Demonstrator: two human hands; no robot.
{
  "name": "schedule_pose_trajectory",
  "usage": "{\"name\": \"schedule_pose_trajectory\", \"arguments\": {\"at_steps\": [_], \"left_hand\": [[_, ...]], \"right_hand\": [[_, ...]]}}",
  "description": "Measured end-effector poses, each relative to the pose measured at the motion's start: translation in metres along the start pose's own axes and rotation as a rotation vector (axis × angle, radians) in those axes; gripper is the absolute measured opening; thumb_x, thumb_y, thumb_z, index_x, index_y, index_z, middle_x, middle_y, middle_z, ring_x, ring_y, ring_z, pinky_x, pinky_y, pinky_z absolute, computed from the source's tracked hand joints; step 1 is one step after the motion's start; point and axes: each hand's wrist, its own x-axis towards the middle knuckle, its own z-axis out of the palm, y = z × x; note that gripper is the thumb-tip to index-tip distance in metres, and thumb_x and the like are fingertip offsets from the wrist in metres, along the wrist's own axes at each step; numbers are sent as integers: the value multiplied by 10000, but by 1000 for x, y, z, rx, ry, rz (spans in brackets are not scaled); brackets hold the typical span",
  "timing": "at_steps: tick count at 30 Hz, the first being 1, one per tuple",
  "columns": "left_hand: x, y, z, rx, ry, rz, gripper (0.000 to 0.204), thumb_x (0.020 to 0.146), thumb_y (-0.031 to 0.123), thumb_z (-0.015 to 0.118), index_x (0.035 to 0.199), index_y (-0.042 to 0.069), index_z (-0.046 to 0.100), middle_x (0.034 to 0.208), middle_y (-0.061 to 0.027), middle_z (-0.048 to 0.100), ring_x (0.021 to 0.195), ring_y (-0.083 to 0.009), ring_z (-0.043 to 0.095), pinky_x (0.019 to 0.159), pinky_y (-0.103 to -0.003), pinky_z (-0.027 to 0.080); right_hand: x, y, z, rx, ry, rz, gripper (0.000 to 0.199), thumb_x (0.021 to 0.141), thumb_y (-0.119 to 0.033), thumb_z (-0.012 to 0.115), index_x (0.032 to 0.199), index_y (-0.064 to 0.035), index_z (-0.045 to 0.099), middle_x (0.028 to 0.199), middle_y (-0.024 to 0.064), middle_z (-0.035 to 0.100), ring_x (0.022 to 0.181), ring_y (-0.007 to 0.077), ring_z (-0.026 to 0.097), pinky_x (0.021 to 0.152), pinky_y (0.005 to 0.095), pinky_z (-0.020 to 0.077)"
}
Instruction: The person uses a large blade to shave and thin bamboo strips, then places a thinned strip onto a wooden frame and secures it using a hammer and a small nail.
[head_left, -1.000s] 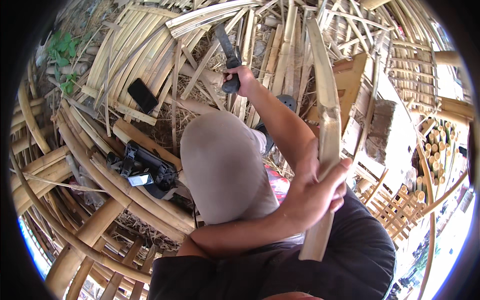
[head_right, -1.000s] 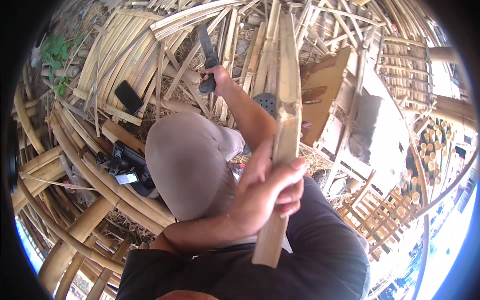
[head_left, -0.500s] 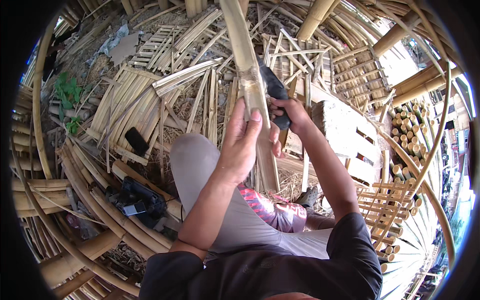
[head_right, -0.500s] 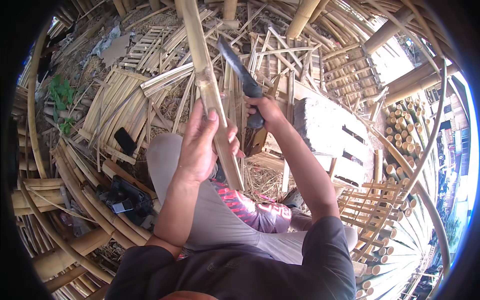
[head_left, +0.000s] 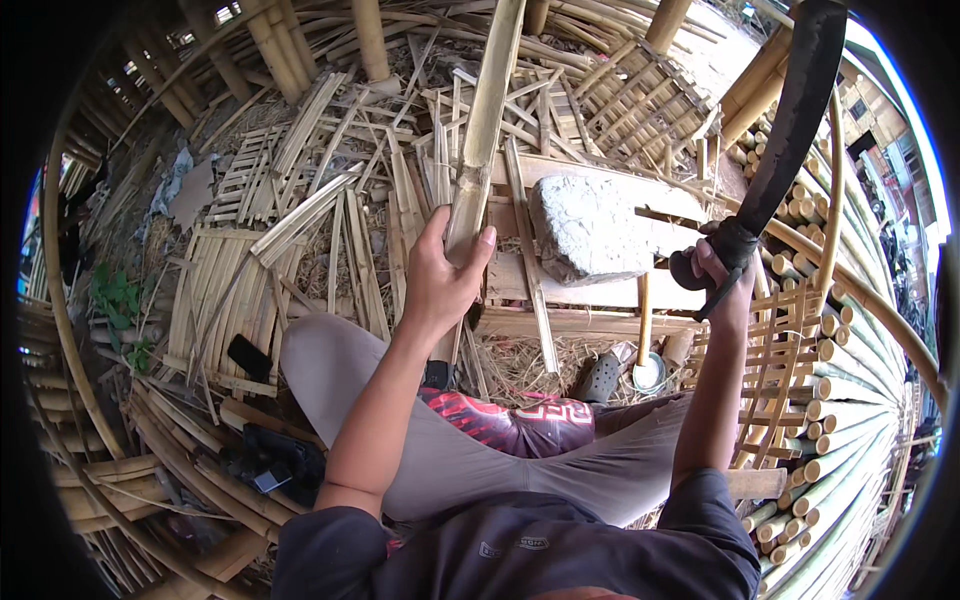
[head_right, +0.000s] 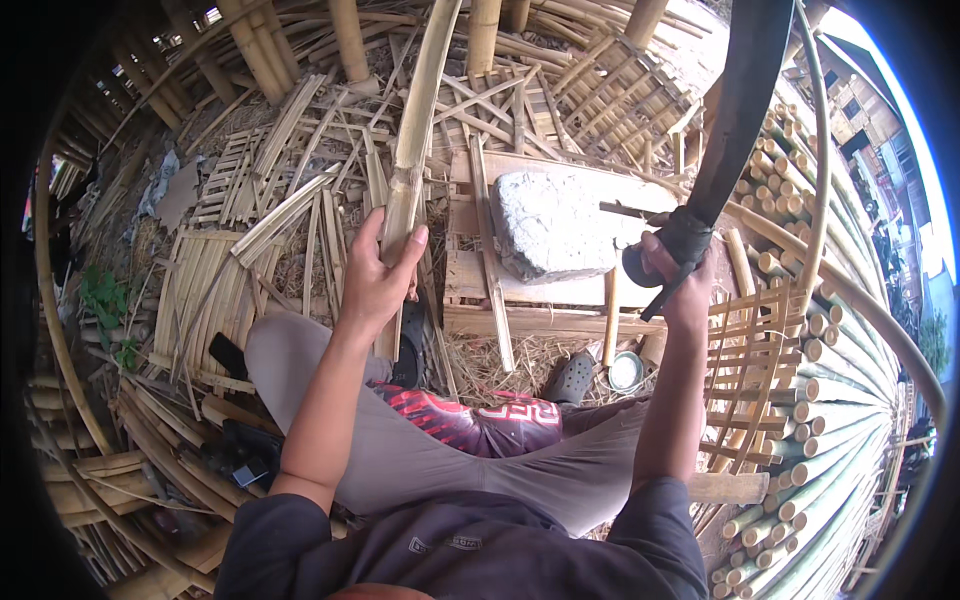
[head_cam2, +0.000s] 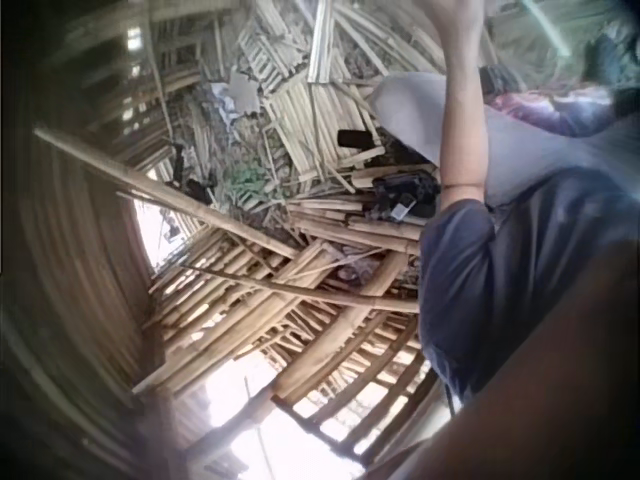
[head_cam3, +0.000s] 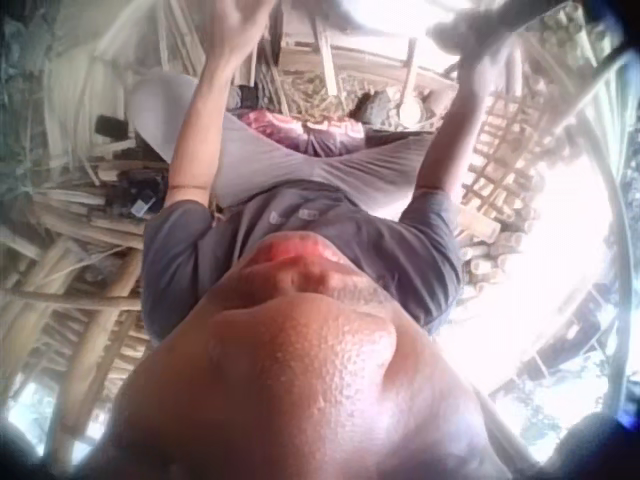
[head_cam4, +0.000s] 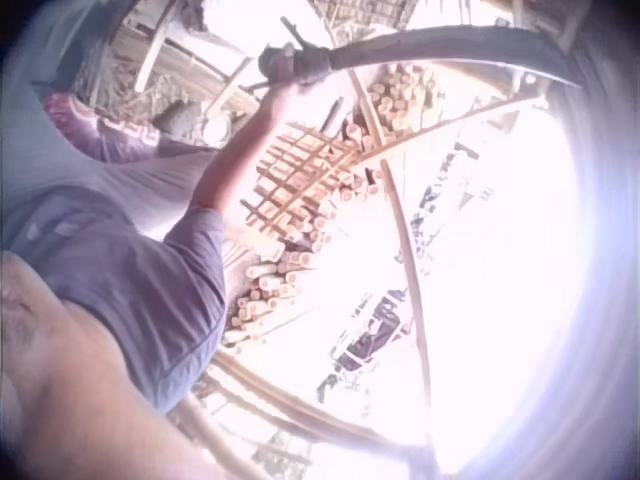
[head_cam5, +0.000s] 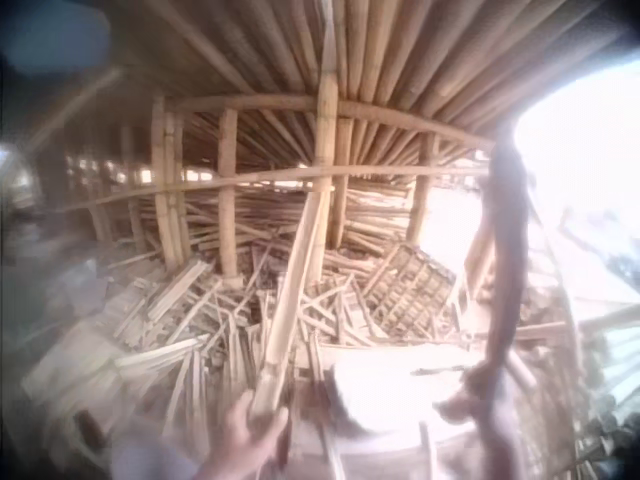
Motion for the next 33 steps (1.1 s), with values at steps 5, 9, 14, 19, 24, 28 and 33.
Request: {"name": "schedule_pose_trajectory", "arguments": {"at_steps": [5, 9, 14, 19, 24, 28, 33], "left_hand": [[-24, 4, 36, -113, -192, -172, 258, 980, 227, 670, 1079, 30, 535, 612, 43, 513, 467, -39, 474, 394, -226, 386], [-36, -14, 47, -56, -244, -167, 234, 987, 209, 659, 1064, 29, 530, 615, 35, 520, 463, -39, 474, 389, -227, 379], [-51, -5, 62, -49, -332, -209, 234, 985, 212, 664, 1053, 24, 541, 615, 29, 514, 448, -38, 453, 385, -230, 367], [-61, 2, 67, 16, -452, -164, 237, 974, 195, 673, 1065, 2, 570, 655, 15, 534, 509, -37, 468, 456, -239, 361], [-71, 7, 69, 105, -454, -60, 299, 929, 158, 685, 1117, -35, 555, 782, -225, 661, 689, -395, 673, 605, -427, 496], [-74, 17, 68, 86, -455, -25, 292, 924, 148, 684, 1125, -17, 552, 792, -221, 668, 748, -409, 694, 613, -421, 507], [-79, 19, 63, 70, -531, -118, 209, 952, 94, 664, 1083, -32, 560, 890, -101, 641, 794, -112, 566, 690, -292, 475]], "right_hand": [[-31, 32, -47, -116, 53, 98, 310, 774, -67, 834, 1015, 0, 651, 752, 36, 637, 610, 110, 583, 565, 257, 461], [-48, 55, -32, -160, 80, 246, 318, 772, -130, 873, 970, -7, 657, 747, 7, 626, 600, 66, 560, 525, 213, 426], [-59, 57, 9, -621, -50, 33, 239, 785, -74, 814, 936, 19, 654, 761, 92, 707, 709, 132, 687, 662, 293, 539], [-71, 66, 23, -728, -208, -118, 291, 700, -117, 792, 939, -19, 660, 769, 138, 703, 710, 274, 730, 675, 345, 555], [-74, 66, 27, -786, -256, -130, 321, 654, -108, 757, 945, -26, 649, 773, 145, 696, 704, 309, 724, 667, 373, 560], [-79, 60, 31, -846, -226, -196, 399, 614, -109, 794, 975, -44, 640, 784, 130, 685, 719, 325, 705, 651, 394, 552], [-78, 51, 26, -997, -188, -224, 414, 598, -114, 817, 968, -69, 636, 784, 127, 678, 703, 340, 682, 629, 419, 535]]}}
